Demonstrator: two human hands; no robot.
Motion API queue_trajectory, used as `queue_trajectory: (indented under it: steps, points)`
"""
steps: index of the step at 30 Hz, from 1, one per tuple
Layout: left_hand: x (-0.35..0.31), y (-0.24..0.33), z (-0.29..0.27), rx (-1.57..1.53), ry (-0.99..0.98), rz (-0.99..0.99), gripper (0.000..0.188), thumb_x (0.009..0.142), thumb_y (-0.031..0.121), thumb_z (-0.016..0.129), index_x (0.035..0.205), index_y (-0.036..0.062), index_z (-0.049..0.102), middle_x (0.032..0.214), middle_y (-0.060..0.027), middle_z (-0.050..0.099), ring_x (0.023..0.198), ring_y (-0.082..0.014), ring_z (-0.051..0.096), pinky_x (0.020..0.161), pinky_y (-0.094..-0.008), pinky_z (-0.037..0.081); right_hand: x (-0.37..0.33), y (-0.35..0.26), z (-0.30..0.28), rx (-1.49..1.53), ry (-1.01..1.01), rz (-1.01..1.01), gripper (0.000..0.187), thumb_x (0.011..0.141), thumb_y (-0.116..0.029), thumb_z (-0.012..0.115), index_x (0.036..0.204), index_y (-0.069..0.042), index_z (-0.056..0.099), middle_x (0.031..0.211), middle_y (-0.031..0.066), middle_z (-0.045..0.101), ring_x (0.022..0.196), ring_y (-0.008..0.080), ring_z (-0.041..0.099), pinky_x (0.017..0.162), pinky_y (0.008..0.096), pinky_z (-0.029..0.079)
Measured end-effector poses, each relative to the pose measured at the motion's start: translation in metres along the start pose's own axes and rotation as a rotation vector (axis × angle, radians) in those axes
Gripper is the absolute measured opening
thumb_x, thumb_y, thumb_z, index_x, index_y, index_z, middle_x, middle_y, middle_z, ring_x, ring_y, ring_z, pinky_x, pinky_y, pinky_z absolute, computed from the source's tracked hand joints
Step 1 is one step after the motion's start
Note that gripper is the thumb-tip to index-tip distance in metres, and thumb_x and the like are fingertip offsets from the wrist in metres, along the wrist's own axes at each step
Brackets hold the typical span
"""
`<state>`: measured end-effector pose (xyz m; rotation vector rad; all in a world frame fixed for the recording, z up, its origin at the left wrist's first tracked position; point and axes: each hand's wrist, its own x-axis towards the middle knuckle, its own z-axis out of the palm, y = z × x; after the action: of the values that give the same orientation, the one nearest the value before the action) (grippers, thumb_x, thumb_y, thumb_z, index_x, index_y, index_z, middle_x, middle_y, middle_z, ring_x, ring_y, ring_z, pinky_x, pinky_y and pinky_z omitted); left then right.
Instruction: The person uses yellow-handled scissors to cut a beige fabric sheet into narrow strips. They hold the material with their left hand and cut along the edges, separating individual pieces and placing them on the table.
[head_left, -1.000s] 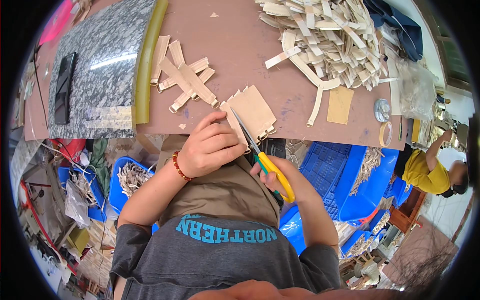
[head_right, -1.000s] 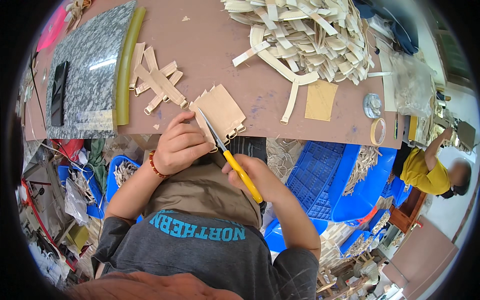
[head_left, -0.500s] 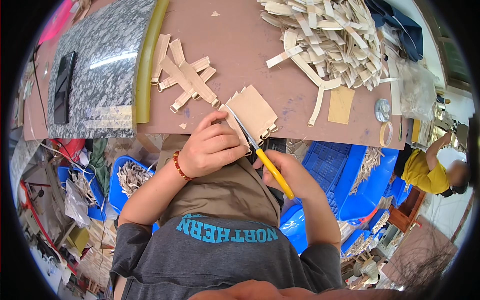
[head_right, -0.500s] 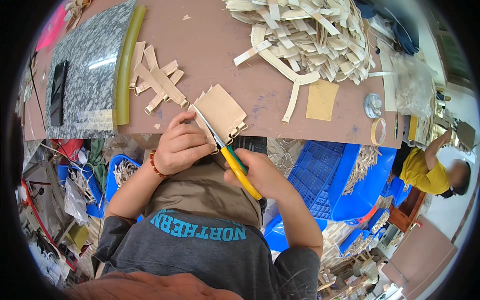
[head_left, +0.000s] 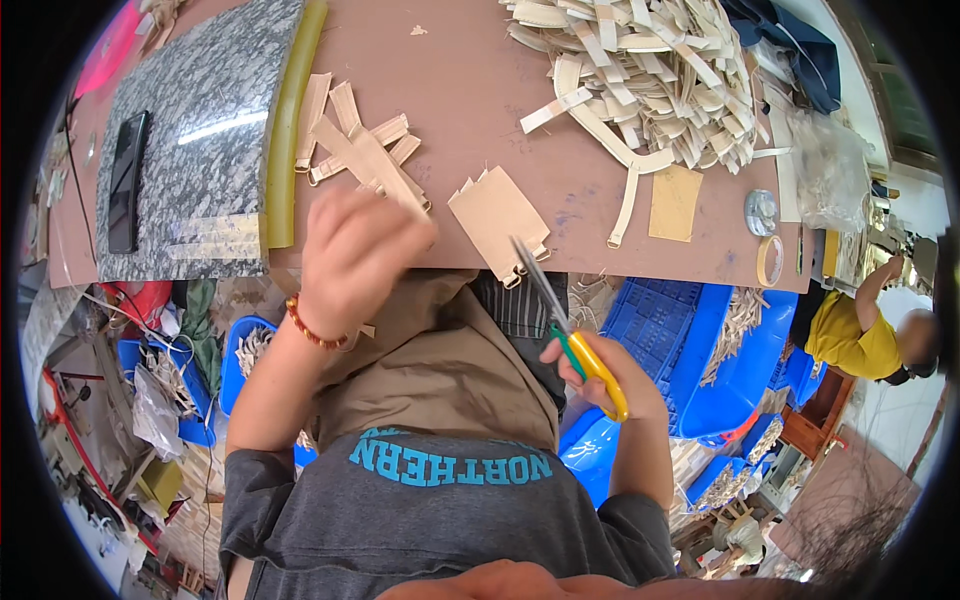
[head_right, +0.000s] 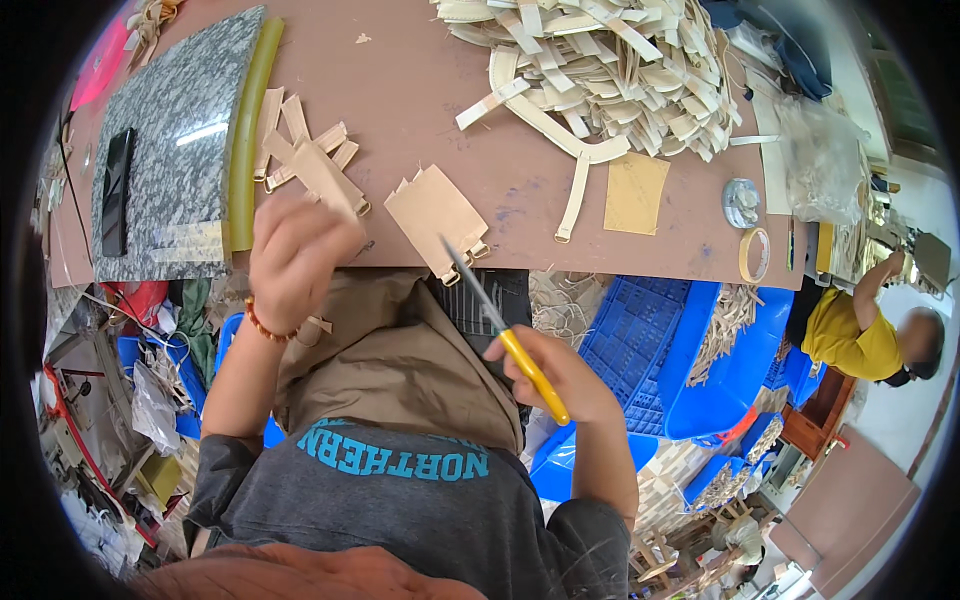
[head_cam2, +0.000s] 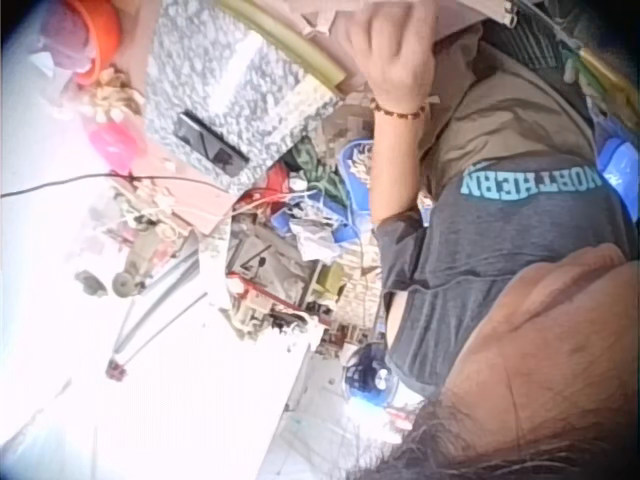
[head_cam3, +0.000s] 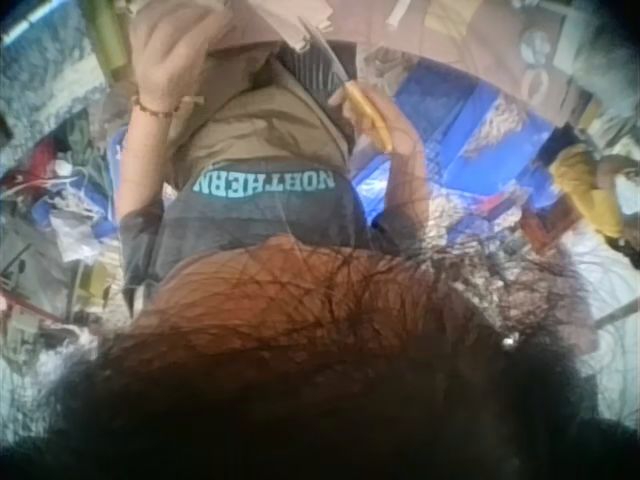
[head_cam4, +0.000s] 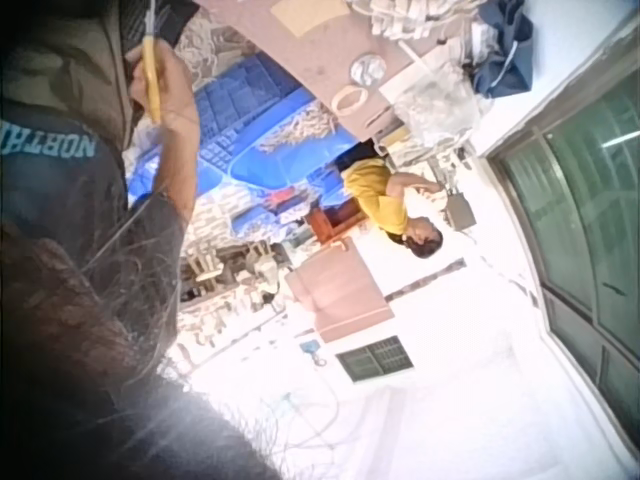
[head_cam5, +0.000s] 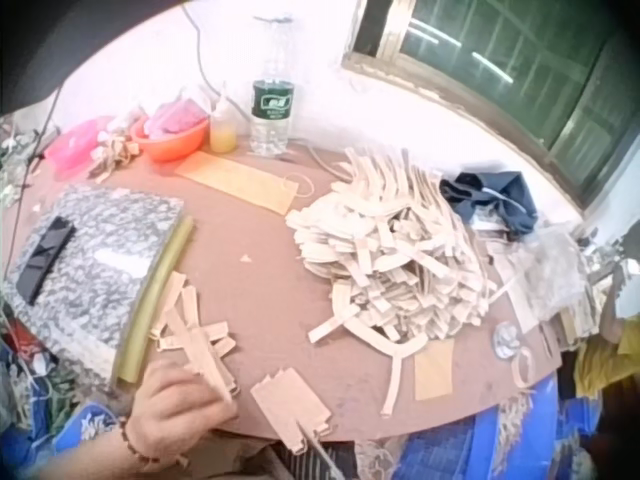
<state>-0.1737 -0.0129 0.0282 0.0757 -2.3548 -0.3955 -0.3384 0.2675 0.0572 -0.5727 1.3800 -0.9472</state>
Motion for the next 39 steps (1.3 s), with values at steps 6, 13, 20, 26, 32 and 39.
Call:
queue_trajectory:
  steps: [6,13,20,26,32,39]
  points:
    - [0.003,0.033,0.026,-0.168,-0.117,-0.039,0.032,0.062,0.003,0.070,0.094,0.0047,0.066,0.094,-0.0063,0.060,0.086,-0.0251,0.057,0.074,-0.0352,0.045,-0.025,0.012,-0.005,0.002,0.057,0.083,0.030,0.080,-0.017,0.069,0.104,-0.002,0.057,0.072,-0.0043,0.048,0.065,0.0043,0.045,0.058,0.0213,0.038]
    - [-0.011,0.048,0.057,-0.215,-0.058,-0.035,0.029,0.060,0.004,0.068,0.089,0.0044,0.066,0.088,-0.0064,0.060,0.084,-0.0230,0.059,0.070,-0.0331,0.047,-0.022,0.014,-0.006,-0.063,0.035,0.115,0.043,0.078,-0.037,0.069,0.101,-0.003,0.059,0.072,-0.0032,0.051,0.066,0.0054,0.046,0.059,0.0225,0.038]
    - [-0.014,0.044,0.059,-0.281,0.004,0.035,0.025,0.061,0.005,0.065,0.086,0.0026,0.067,0.083,-0.0077,0.060,0.080,-0.0239,0.060,0.067,-0.0347,0.050,-0.004,0.019,0.003,-0.031,0.044,0.147,0.026,0.083,-0.018,0.065,0.102,-0.001,0.058,0.073,-0.0047,0.047,0.065,0.0019,0.044,0.055,0.0161,0.036]
    - [-0.015,0.042,0.058,-0.316,0.020,0.031,0.025,0.061,0.005,0.065,0.086,0.0010,0.067,0.082,-0.0085,0.060,0.080,-0.0242,0.061,0.068,-0.0349,0.052,0.013,0.022,0.012,-0.006,0.057,0.117,0.029,0.082,-0.020,0.069,0.103,-0.004,0.058,0.074,0.0023,0.056,0.068,0.0090,0.051,0.061,0.0260,0.043]
    - [-0.015,0.041,0.057,-0.330,0.018,0.030,0.023,0.062,0.005,0.065,0.085,0.0011,0.067,0.081,-0.0084,0.060,0.080,-0.0240,0.061,0.070,-0.0350,0.052,0.013,0.010,0.008,0.158,0.000,0.261,0.029,0.086,-0.024,0.068,0.101,-0.002,0.057,0.077,0.0012,0.055,0.070,0.0077,0.051,0.063,0.0253,0.043]
    - [-0.016,0.041,0.052,-0.318,-0.054,0.016,0.018,0.067,0.006,0.066,0.085,0.0067,0.069,0.083,-0.0037,0.061,0.082,-0.0195,0.061,0.091,-0.0435,0.048,0.024,0.007,0.015,-0.021,0.061,0.040,0.029,0.086,-0.025,0.068,0.098,-0.001,0.057,0.074,0.0008,0.057,0.069,0.0073,0.053,0.064,0.0249,0.045]
